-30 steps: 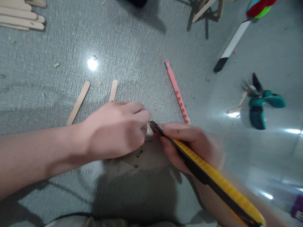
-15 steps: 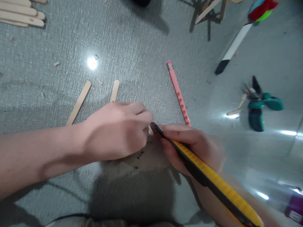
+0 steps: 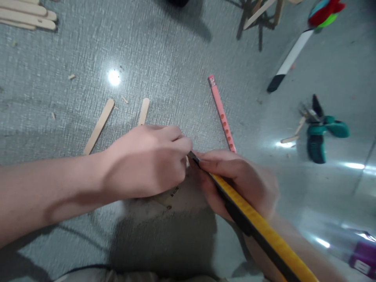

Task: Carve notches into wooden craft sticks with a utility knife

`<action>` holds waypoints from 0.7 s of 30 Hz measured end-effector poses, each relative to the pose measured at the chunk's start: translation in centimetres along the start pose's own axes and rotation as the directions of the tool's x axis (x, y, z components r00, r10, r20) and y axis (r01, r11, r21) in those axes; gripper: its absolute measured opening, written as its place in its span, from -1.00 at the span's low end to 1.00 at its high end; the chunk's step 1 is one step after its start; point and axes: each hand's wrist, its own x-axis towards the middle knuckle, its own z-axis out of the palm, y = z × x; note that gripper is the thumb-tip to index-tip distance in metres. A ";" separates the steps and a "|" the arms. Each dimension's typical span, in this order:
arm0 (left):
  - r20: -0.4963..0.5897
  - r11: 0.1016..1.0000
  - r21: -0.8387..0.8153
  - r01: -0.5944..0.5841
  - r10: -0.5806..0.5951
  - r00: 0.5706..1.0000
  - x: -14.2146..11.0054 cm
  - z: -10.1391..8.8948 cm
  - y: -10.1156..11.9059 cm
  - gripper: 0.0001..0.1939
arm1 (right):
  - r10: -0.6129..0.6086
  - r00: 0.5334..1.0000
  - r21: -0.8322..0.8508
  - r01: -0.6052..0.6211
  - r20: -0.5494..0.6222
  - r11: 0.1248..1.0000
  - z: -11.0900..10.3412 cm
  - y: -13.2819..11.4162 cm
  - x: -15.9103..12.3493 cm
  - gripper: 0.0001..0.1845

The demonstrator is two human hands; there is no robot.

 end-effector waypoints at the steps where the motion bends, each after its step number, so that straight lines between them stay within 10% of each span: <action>1: -0.016 1.000 0.004 0.018 -0.018 1.000 0.1 0.0 0.1 -0.70 | 0.010 1.000 -0.001 -0.010 0.014 1.000 0.0 -0.1 0.0 -0.72; 21: -0.093 0.994 0.015 0.111 -0.110 0.990 -0.1 0.2 0.4 -0.72 | 0.084 0.991 0.126 -0.097 0.108 0.987 -0.3 -0.1 -0.6 -0.71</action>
